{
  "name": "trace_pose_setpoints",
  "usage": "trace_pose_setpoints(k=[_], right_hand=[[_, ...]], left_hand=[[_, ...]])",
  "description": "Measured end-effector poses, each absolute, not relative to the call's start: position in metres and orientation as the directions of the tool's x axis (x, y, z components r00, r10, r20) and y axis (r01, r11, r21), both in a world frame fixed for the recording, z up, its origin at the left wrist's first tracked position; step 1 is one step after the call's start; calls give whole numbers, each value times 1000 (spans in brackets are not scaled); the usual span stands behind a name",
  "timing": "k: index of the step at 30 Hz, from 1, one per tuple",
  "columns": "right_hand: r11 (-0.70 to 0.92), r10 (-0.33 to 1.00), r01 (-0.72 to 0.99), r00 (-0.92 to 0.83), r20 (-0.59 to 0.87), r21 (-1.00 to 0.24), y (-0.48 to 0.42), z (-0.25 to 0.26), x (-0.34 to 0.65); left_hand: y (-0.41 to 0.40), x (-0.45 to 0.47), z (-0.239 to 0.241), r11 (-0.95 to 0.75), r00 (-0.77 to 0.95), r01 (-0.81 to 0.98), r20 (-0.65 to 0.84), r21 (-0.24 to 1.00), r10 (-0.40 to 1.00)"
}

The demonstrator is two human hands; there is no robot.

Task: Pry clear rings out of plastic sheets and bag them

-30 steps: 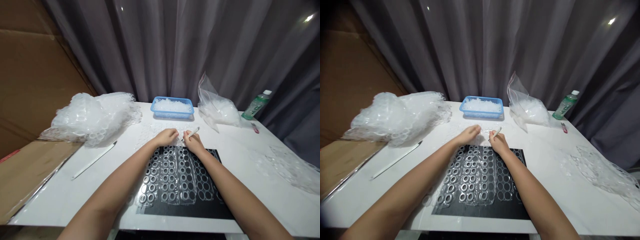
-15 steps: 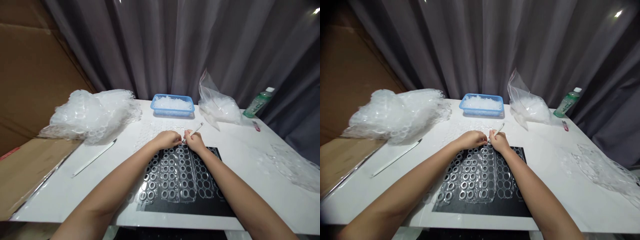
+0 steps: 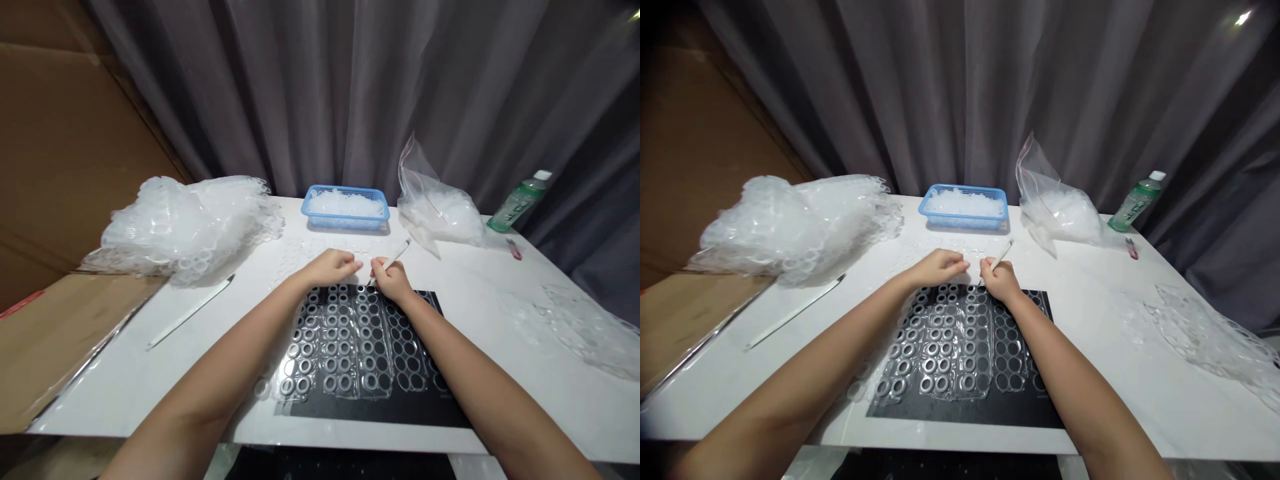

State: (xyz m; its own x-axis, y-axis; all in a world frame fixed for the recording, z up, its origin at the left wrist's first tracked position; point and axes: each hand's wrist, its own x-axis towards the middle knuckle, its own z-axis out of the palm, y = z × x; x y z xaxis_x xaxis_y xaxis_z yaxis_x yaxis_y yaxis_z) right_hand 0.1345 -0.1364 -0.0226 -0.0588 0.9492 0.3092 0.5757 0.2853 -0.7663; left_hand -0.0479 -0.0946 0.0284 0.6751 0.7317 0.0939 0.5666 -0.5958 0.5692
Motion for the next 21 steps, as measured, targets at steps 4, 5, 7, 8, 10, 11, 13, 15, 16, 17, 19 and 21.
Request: trace_pose_setpoints(k=[4,5,7,8,10,11,13,15,16,17,19,21], right_hand=[[309,945,546,-86,315,-779,-138,-22,135],[311,945,540,-87,316,-782,-139,-22,134],[312,946,522,-89,313,-794,-139,-23,134],[311,946,514,-90,311,-800,-139,-23,134],[312,946,500,-86,312,-808,-139,-24,134],[314,945,498,-86,314,-808,-139,-24,134],[318,944,507,-95,315,-801,-140,-24,134],[327,942,528,-121,312,-784,-140,-23,134],[333,941,541,-134,312,-772,-140,-23,133],[339,939,554,-145,313,-760,-141,-22,133],[346,936,577,-159,314,-740,-141,-21,132],[353,934,594,-170,316,-723,-142,-20,132]], left_hand=[[-105,-42,26,-705,823,487,-1,516,568],[-106,-41,25,-714,841,474,-24,515,541],[-107,-40,26,-726,855,473,-61,500,515],[-107,-40,26,-731,855,481,-74,485,513],[-106,-41,27,-738,856,486,-86,468,509],[-105,-41,28,-744,862,478,-87,468,499],[-105,-41,28,-755,876,457,-89,471,474],[-105,-40,28,-764,881,451,-93,462,464],[-105,-39,28,-767,880,455,-96,452,466],[-106,-39,28,-769,876,464,-99,440,472],[-107,-38,28,-769,868,480,-104,422,485],[-107,-38,28,-764,864,488,-110,422,491]])
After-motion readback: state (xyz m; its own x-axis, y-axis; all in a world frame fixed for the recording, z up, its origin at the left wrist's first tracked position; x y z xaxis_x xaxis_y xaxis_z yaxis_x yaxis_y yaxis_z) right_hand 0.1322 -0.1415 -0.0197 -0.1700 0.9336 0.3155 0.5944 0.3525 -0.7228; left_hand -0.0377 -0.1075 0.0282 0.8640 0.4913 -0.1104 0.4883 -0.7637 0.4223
